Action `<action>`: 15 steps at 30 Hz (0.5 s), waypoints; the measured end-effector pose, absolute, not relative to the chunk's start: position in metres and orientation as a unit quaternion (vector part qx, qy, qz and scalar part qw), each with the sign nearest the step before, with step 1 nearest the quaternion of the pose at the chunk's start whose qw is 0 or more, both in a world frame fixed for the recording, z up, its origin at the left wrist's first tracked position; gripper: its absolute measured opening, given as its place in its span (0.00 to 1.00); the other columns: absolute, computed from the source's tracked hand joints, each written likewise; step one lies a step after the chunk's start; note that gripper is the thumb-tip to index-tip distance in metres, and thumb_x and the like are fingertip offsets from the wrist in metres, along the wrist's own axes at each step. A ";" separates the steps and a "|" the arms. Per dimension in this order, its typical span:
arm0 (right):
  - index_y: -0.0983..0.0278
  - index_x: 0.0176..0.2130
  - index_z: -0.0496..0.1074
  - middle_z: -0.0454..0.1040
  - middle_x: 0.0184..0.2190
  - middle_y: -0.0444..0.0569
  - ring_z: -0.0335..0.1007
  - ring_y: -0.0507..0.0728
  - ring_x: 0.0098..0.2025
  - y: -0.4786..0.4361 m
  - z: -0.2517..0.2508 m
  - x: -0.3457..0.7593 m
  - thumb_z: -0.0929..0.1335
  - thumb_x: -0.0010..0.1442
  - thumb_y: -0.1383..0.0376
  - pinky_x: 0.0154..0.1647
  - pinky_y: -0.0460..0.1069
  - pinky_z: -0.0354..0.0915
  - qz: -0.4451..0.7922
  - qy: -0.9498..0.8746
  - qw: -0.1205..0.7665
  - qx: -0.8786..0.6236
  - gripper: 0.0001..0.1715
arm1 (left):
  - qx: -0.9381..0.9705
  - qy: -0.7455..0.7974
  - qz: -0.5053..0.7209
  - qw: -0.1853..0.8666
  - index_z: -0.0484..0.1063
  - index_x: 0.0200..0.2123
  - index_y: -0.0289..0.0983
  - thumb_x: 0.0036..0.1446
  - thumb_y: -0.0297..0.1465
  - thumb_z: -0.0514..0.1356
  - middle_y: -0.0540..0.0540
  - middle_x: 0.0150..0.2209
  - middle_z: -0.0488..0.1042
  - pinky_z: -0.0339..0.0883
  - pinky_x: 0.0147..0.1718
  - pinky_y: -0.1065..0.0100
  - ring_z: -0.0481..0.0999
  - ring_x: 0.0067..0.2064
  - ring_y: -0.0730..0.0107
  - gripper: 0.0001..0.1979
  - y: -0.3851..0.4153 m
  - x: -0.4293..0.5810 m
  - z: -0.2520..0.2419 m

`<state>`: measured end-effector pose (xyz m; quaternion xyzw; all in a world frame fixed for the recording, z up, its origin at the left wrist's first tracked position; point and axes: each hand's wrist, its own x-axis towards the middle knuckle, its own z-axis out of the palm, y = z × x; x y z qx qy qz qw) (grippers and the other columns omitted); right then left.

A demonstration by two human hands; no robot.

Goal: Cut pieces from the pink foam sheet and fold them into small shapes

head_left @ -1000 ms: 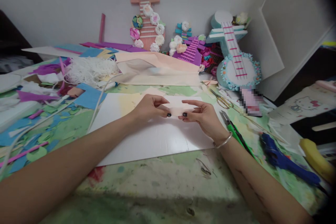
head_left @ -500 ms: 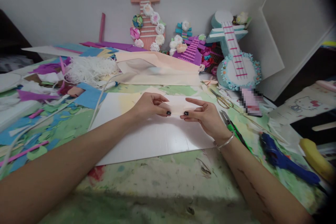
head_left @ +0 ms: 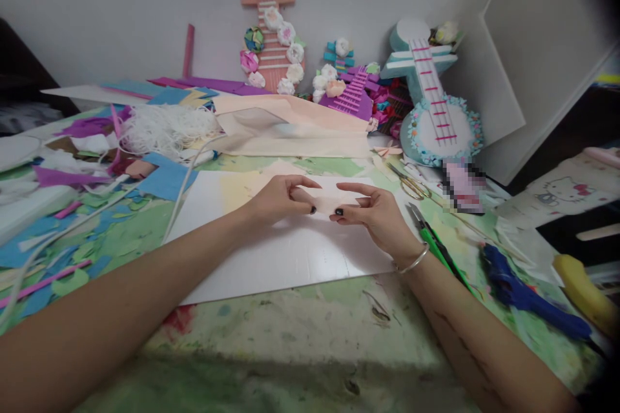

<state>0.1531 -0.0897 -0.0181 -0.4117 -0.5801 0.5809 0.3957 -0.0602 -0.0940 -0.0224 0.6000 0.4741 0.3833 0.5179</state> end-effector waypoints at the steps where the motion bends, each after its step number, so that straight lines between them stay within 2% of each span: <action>1: 0.69 0.51 0.69 0.79 0.25 0.51 0.78 0.57 0.29 -0.090 -0.018 0.153 0.77 0.42 0.64 0.33 0.49 0.74 0.581 -0.581 0.394 -0.413 0.37 | 0.599 0.471 0.378 0.526 0.72 0.45 0.35 0.43 0.21 0.62 0.50 0.25 0.78 0.60 0.21 0.76 0.69 0.21 0.79 0.22 -0.094 -0.060 -0.022; 5: 0.69 0.51 0.70 0.80 0.25 0.51 0.79 0.58 0.29 -0.091 -0.017 0.152 0.77 0.42 0.64 0.34 0.50 0.75 0.585 -0.581 0.388 -0.412 0.36 | 0.579 0.448 0.389 0.560 0.72 0.44 0.33 0.44 0.22 0.61 0.49 0.22 0.76 0.64 0.26 0.75 0.74 0.25 0.74 0.19 -0.096 -0.057 -0.022; 8: 0.69 0.51 0.69 0.80 0.26 0.52 0.78 0.58 0.29 -0.091 -0.018 0.153 0.77 0.42 0.64 0.34 0.50 0.75 0.586 -0.580 0.388 -0.412 0.37 | 0.541 0.406 0.419 0.605 0.73 0.41 0.31 0.46 0.26 0.63 0.46 0.25 0.76 0.69 0.32 0.68 0.76 0.28 0.70 0.15 -0.097 -0.056 -0.022; 11: 0.69 0.52 0.69 0.80 0.26 0.52 0.78 0.57 0.29 -0.091 -0.018 0.153 0.76 0.43 0.64 0.33 0.49 0.74 0.588 -0.578 0.386 -0.413 0.37 | 0.535 0.382 0.413 0.630 0.71 0.42 0.30 0.46 0.31 0.66 0.42 0.29 0.77 0.71 0.36 0.64 0.78 0.29 0.67 0.19 -0.098 -0.056 -0.023; 15: 0.70 0.52 0.69 0.80 0.25 0.52 0.78 0.57 0.29 -0.091 -0.018 0.153 0.76 0.43 0.66 0.33 0.48 0.74 0.592 -0.576 0.386 -0.410 0.36 | 0.579 0.424 0.386 0.580 0.71 0.45 0.31 0.40 0.30 0.71 0.44 0.27 0.78 0.70 0.31 0.70 0.78 0.30 0.68 0.26 -0.096 -0.058 -0.024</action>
